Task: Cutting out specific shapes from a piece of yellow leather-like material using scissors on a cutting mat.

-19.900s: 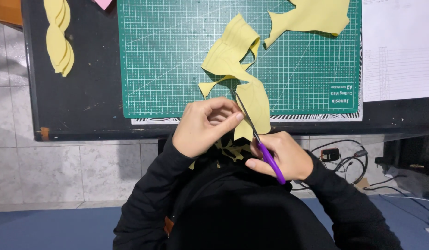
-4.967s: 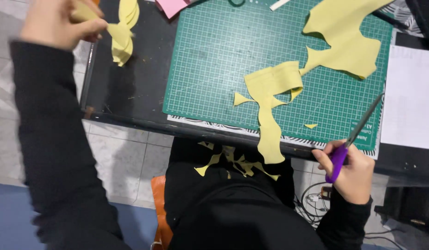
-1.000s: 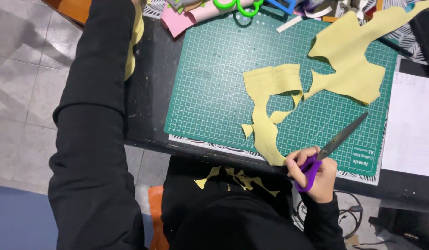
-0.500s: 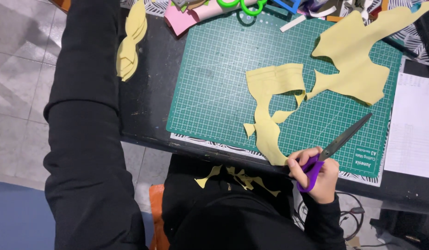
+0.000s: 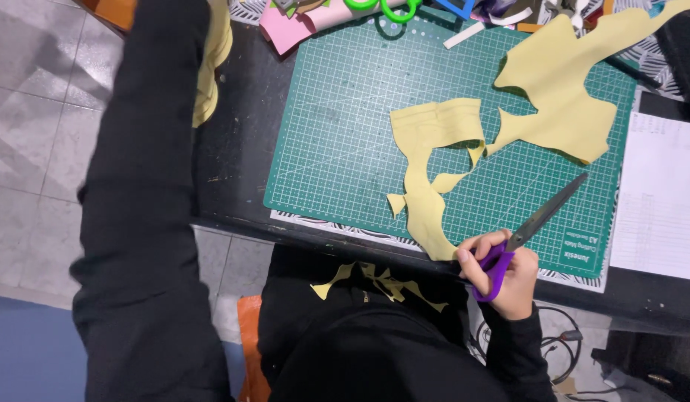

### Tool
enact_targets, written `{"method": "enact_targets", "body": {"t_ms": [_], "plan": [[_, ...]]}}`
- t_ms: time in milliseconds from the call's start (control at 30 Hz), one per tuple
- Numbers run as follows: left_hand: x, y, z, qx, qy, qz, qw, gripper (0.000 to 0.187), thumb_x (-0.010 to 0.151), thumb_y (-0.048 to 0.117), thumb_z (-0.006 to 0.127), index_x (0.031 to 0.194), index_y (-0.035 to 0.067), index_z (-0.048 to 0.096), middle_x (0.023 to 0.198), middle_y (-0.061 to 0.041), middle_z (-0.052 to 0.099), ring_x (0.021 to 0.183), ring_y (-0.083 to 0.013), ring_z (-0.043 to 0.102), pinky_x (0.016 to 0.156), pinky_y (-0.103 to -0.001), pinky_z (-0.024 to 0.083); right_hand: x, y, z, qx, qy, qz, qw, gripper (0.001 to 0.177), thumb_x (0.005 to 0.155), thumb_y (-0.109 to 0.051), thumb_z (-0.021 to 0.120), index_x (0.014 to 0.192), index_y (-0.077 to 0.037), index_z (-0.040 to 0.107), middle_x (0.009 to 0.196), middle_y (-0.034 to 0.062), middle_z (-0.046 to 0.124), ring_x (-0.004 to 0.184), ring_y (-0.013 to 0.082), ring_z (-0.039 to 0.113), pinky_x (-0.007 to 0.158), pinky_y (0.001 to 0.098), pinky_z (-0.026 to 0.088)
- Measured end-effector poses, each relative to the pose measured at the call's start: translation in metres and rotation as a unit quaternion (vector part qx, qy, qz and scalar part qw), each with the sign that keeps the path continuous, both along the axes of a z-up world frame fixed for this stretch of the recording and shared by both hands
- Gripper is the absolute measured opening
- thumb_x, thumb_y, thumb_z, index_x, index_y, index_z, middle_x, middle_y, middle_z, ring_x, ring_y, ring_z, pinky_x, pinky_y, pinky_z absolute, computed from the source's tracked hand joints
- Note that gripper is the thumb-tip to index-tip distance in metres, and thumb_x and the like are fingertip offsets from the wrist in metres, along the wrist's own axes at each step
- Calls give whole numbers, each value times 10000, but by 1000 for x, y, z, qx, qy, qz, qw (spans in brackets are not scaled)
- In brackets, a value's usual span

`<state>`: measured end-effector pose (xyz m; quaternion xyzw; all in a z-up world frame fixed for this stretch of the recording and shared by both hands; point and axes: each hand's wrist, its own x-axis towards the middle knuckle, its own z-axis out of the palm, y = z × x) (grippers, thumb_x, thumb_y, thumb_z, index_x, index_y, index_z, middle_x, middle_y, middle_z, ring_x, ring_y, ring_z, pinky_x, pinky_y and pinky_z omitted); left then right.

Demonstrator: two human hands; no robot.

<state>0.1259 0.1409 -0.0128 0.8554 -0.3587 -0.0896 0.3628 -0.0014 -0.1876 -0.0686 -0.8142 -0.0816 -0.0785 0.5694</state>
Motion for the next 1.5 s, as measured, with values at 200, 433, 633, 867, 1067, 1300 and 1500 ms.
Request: {"method": "enact_targets", "body": {"t_ms": [200,433,633,867,1067,1300,1500], "plan": [[-17,-31,2,2,44,-68,997,158,904,121,685,932,-15,761,763,-252,732,689,-492,689,601,-561,570,1,3,5,-1,26,-7,1000,266,835,-18,790,739,-61,546,675,108,737,420,110,666,465,212,522],[-114,-73,-39,-186,360,3,914,282,931,266,715,1134,70,717,972,-185,779,875,-313,776,712,-361,649,-6,12,11,146,92,-29,985,256,893,-5,743,816,-54,503,732,133,721,422,94,625,445,215,520],[-120,-103,-69,-440,440,116,774,412,927,117,739,1288,-38,614,1098,-205,716,928,-209,738,825,-311,640,-8,15,6,175,84,-21,981,273,899,27,733,826,-47,480,738,179,711,403,106,606,422,221,501],[-106,-105,-62,-396,364,148,830,366,887,124,794,1189,-21,647,858,-167,737,799,-170,756,714,-300,652,-15,19,15,133,71,-19,988,260,887,7,756,808,-31,511,787,199,743,414,111,643,432,207,518],[-99,-103,-53,-371,393,110,834,414,841,101,822,1197,-33,660,911,-172,744,850,-209,752,725,-314,648,-25,15,20,95,65,-13,993,228,861,15,762,796,-16,545,817,204,759,412,117,663,427,214,527],[-91,-100,-28,-349,380,120,848,311,833,108,823,1086,-30,706,882,-178,748,833,-187,735,690,-291,651,-35,11,21,57,53,29,997,231,875,-121,777,832,-39,565,703,107,740,422,118,691,467,205,544],[-88,-104,-14,-389,362,135,837,293,833,95,824,1072,-20,697,881,-183,737,853,-210,731,664,-314,669,-73,16,2,42,121,67,989,624,812,-724,654,831,-101,619,538,4,682,427,84,664,475,208,510]]}}
